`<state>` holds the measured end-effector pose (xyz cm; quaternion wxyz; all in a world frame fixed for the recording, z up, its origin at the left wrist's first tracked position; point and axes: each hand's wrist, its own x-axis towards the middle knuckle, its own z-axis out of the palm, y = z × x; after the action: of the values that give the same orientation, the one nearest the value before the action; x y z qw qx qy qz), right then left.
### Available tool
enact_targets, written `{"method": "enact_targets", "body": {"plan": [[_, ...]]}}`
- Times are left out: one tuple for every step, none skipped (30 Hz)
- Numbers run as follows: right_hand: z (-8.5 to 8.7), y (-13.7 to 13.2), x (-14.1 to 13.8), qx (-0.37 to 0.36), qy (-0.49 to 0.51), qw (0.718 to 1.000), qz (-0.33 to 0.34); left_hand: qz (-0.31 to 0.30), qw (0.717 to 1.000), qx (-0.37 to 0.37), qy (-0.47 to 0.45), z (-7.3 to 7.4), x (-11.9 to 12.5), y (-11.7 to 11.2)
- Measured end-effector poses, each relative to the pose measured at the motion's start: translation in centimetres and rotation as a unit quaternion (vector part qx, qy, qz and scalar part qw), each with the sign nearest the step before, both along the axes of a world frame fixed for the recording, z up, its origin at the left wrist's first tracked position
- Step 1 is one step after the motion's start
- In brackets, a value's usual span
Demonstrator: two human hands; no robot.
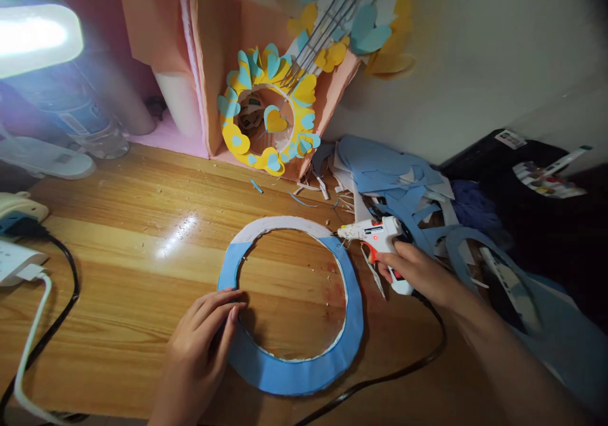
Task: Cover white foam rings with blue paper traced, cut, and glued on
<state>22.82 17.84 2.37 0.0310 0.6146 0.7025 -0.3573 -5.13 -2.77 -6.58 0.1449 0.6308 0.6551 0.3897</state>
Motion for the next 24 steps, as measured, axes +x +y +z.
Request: {"method": "enact_targets", "body": {"plan": [[0.1, 0.0, 0.0, 0.003, -0.006, 1.000, 0.003, 0.000, 1.000, 0.002, 0.001, 0.0, 0.0, 0.0], [0.2, -0.1, 0.0, 0.003, -0.008, 1.000, 0.005, 0.000, 1.000, 0.004, 0.003, -0.1, 0.0, 0.0], [0.3, -0.2, 0.0, -0.001, -0.006, 1.000, 0.006, 0.001, 1.000, 0.005, 0.005, -0.1, 0.0, 0.0], [0.4, -0.2, 0.0, -0.007, -0.002, 1.000, 0.006, 0.003, 1.000, 0.005, 0.006, -0.1, 0.0, 0.0], [0.4, -0.3, 0.1, -0.011, 0.004, 1.000, 0.008, 0.005, 1.000, 0.005, 0.007, -0.1, 0.0, 0.1], [0.4, -0.4, 0.2, -0.011, 0.008, 1.000, 0.011, 0.007, 1.000, 0.006, 0.007, -0.1, 0.0, 0.1], [0.4, -0.5, 0.4, -0.007, 0.009, 1.000, 0.013, 0.008, 1.000, 0.006, 0.007, -0.1, 0.1, 0.1], [0.3, -0.5, 0.6, 0.000, 0.007, 1.000, 0.013, 0.007, 1.000, 0.006, 0.006, 0.0, 0.1, 0.1], [0.3, -0.6, 0.7, 0.009, 0.004, 1.000, 0.013, 0.007, 1.000, 0.004, 0.004, 0.0, 0.1, 0.1], [0.2, -0.6, 0.8, 0.018, 0.004, 1.000, 0.011, 0.008, 1.000, 0.003, 0.002, 0.0, 0.1, 0.1], [0.2, -0.5, 0.8, 0.025, 0.010, 1.000, 0.010, 0.008, 1.000, 0.000, 0.000, 0.1, 0.1, 0.1], [0.2, -0.5, 0.7, 0.030, 0.023, 0.999, 0.012, 0.009, 1.000, -0.002, -0.001, 0.1, 0.1, 0.0], [0.2, -0.4, 0.4, 0.031, 0.042, 0.998, 0.020, 0.010, 1.000, -0.004, -0.003, 0.2, 0.2, 0.0], [0.3, -0.3, -0.2, 0.030, 0.066, 0.997, 0.032, 0.012, 1.000, -0.005, -0.004, 0.2, 0.2, 0.0], [0.4, -0.2, -0.9, 0.027, 0.092, 0.994, 0.048, 0.011, 1.000, -0.006, -0.005, 0.2, 0.2, 0.0], [0.5, -0.1, -1.9, 0.021, 0.118, 0.991, 0.066, 0.011, 1.000, -0.008, -0.006, 0.3, 0.2, 0.0], [0.7, 0.0, -3.0, 0.010, 0.138, 0.987, 0.085, 0.012, 1.000, -0.011, -0.008, 0.3, 0.2, 0.0], [0.7, 0.1, -4.2, -0.008, 0.154, 0.983, 0.103, 0.013, 1.000, -0.014, -0.010, 0.3, 0.2, 0.0], [0.8, 0.1, -5.5, -0.030, 0.167, 0.978, 0.120, 0.014, 1.000, -0.017, -0.011, 0.3, 0.3, 0.0], [0.8, 0.2, -6.8, -0.054, 0.175, 0.973, 0.137, 0.016, 1.000, -0.019, -0.013, 0.4, 0.3, 0.0], [0.7, 0.2, -8.1, -0.076, 0.182, 0.968, 0.153, 0.019, 0.999, -0.021, -0.015, 0.4, 0.3, 0.0], [0.6, 0.2, -9.2, -0.094, 0.189, 0.963, 0.167, 0.020, 0.999, -0.022, -0.018, 0.5, 0.4, 0.0], [0.5, 0.3, -10.3, -0.107, 0.197, 0.958, 0.178, 0.021, 0.999, -0.021, -0.020, 0.5, 0.4, 0.0], [0.3, 0.3, -11.1, -0.117, 0.203, 0.954, 0.187, 0.022, 0.999, -0.020, -0.023, 0.5, 0.5, 0.0]]}}
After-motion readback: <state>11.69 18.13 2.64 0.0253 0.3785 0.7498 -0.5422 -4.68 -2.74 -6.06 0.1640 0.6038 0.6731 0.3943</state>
